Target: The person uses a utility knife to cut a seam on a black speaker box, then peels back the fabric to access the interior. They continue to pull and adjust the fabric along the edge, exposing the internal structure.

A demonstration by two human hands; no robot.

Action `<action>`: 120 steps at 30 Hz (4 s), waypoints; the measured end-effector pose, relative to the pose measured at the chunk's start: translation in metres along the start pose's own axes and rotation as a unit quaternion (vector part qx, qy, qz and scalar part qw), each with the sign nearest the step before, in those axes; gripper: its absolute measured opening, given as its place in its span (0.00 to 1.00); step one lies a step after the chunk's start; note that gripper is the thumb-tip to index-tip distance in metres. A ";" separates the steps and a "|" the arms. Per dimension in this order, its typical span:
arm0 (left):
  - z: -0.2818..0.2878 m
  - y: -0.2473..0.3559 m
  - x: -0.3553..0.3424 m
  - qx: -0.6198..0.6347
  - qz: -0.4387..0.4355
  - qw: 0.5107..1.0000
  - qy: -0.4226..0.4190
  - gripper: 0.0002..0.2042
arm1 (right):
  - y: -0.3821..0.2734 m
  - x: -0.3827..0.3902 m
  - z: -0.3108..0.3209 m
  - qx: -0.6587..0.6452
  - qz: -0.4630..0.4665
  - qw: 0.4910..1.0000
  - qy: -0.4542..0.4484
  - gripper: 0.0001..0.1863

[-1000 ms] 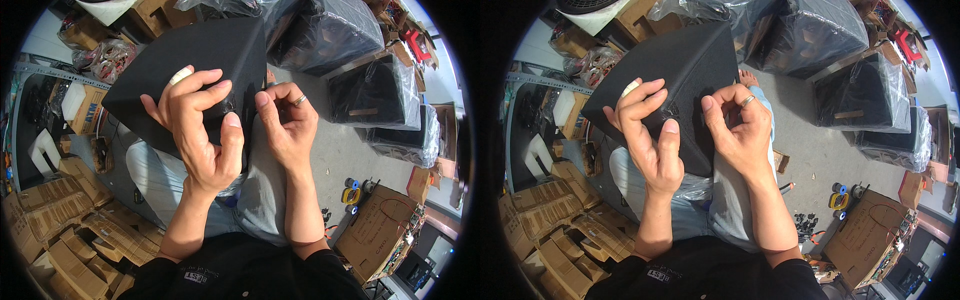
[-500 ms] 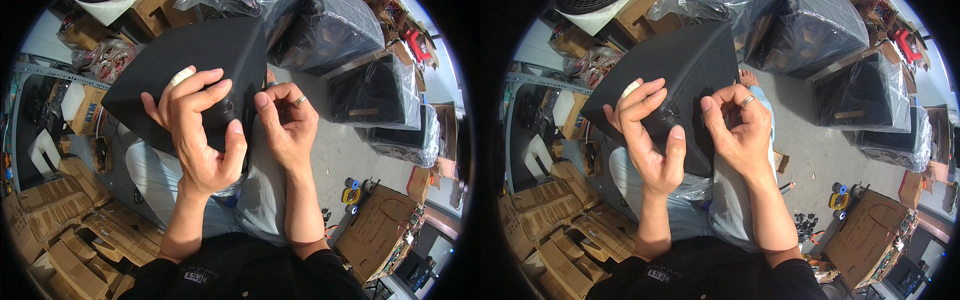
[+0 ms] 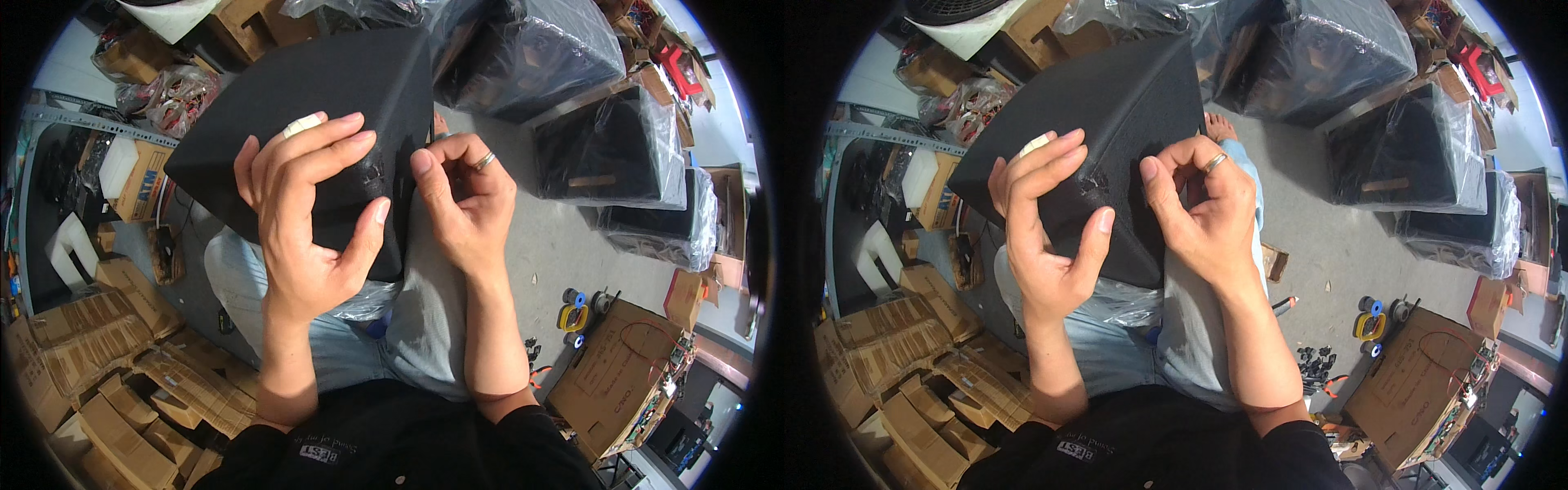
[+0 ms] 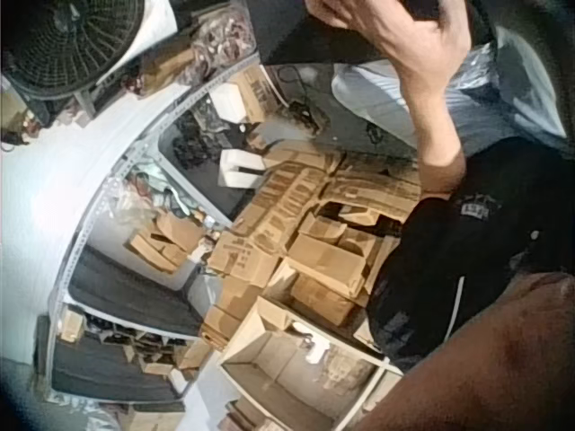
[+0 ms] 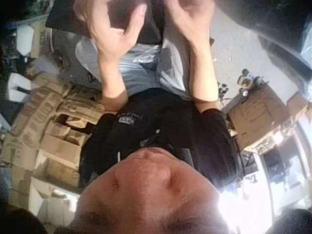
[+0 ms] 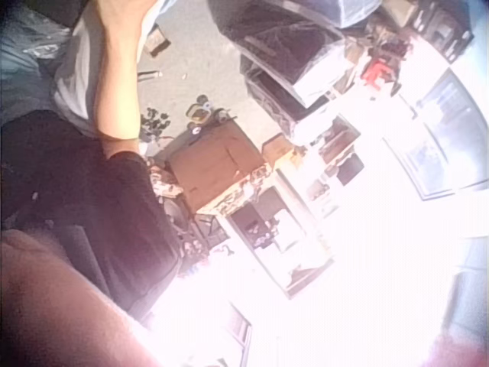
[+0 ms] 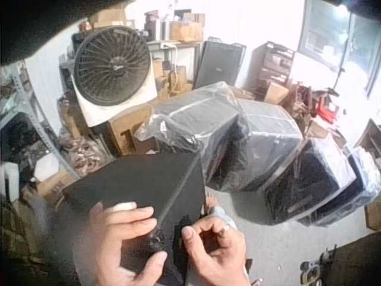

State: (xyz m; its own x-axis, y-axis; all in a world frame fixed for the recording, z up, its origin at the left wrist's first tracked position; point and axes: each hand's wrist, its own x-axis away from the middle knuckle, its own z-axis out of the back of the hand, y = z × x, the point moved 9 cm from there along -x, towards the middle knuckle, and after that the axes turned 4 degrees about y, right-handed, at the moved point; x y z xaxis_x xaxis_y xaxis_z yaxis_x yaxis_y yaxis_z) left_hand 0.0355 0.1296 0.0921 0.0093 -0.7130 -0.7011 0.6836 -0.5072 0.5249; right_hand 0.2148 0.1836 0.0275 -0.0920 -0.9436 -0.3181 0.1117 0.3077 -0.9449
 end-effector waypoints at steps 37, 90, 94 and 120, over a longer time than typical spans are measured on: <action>-0.005 -0.007 0.007 0.002 -0.033 0.999 -0.026 0.28 | -0.012 0.025 -0.036 -0.198 -0.084 0.975 -0.049 0.19; -0.011 -0.004 0.012 -0.013 0.019 0.997 0.074 0.17 | -0.001 0.025 -0.036 -0.293 -0.148 0.944 -0.037 0.03; -0.011 -0.005 0.012 -0.002 0.017 0.997 0.080 0.17 | 0.000 0.026 -0.036 -0.296 -0.149 0.942 -0.043 0.03; -0.010 -0.005 0.012 0.007 0.020 0.997 0.068 0.18 | 0.000 0.025 -0.036 -0.291 -0.153 0.943 -0.051 0.03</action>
State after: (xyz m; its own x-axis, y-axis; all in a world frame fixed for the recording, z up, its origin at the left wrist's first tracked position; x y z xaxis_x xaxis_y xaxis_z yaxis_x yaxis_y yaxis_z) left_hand 0.0393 0.1286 0.0758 0.1354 -0.6616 -0.7375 0.6701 -0.4871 0.5600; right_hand 0.1768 0.1645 0.0168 0.0682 -0.9968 -0.0422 -0.4693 0.0053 -0.8830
